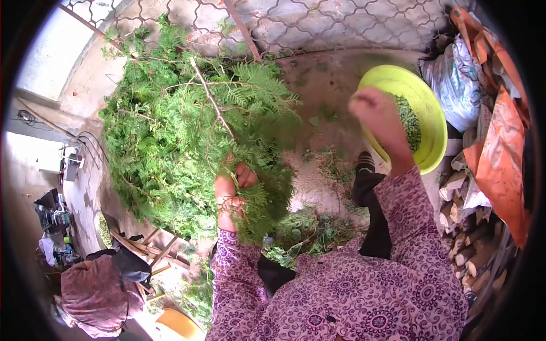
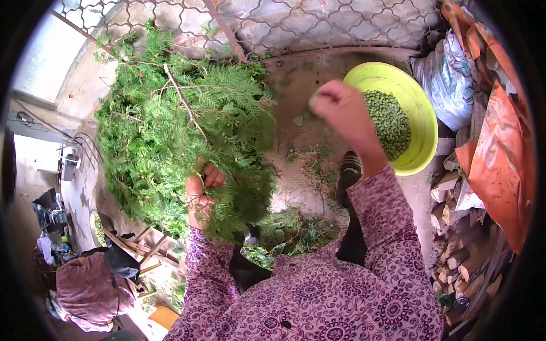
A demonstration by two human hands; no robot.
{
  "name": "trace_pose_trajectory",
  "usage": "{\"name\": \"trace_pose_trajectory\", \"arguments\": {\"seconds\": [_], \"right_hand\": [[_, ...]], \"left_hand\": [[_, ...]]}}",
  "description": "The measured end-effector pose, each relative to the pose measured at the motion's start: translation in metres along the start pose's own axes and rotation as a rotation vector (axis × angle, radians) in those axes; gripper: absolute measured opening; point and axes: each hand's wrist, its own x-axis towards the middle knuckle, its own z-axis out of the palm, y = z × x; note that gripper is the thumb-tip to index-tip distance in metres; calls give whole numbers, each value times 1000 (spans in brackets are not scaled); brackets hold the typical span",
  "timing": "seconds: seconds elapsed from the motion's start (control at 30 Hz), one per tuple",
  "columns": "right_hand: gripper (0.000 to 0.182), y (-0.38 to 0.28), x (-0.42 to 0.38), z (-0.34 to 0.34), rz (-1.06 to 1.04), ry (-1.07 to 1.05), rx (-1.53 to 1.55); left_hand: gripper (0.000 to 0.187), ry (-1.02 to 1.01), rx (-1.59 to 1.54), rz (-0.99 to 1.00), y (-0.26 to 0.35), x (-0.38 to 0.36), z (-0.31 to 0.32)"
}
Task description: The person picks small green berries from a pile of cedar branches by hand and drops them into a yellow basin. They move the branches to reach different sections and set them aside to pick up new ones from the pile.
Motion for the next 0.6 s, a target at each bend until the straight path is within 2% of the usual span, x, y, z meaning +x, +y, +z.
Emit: {"name": "trace_pose_trajectory", "arguments": {"seconds": [0.03, 0.07, 0.13, 0.17, 0.2, 0.23, 0.27, 0.3, 0.33, 0.37, 0.4, 0.47, 0.6], "right_hand": [[17, 25, 12, -18, -33, 127, -40], [21, 49, 23, -37, -69, 255, -81], [22, 70, 34, -69, 47, 408, -470], [22, 89, 38, -86, 45, 407, -472], [22, 111, 42, -100, -43, 482, -739], [23, 117, 43, -107, -135, 554, -1006], [23, 123, 43, -115, -139, 553, -1007], [21, 122, 43, -119, -82, 563, -959], [21, 122, 43, -122, -25, 572, -910], [19, 124, 44, -125, -72, 597, -966], [19, 120, 45, -123, -72, 598, -964], [19, 110, 46, -119, 248, 566, -942], [23, 100, 47, -100, 105, 510, -959]], "left_hand": [[20, 12, -10, -20, 3, -2, 4], [20, 9, -13, -19, 6, -7, 10], [15, 10, -148, -9, 10, -15, 17], [18, -50, -144, 12, 9, -17, 11], [18, -49, -147, 13, 6, -14, -1], [40, -332, -176, 57, 3, -10, -13], [64, -615, -203, 101, 1, -6, -23], [64, -616, -205, 104, 2, -8, -20], [57, -529, -210, 80, 4, -10, -14], [49, -443, -213, 55, 4, -11, -11], [49, -445, -212, 55, 2, -12, -11], [65, -546, -165, 197, -2, -14, -12], [75, -585, -153, 147, 2, -11, -13]]}}
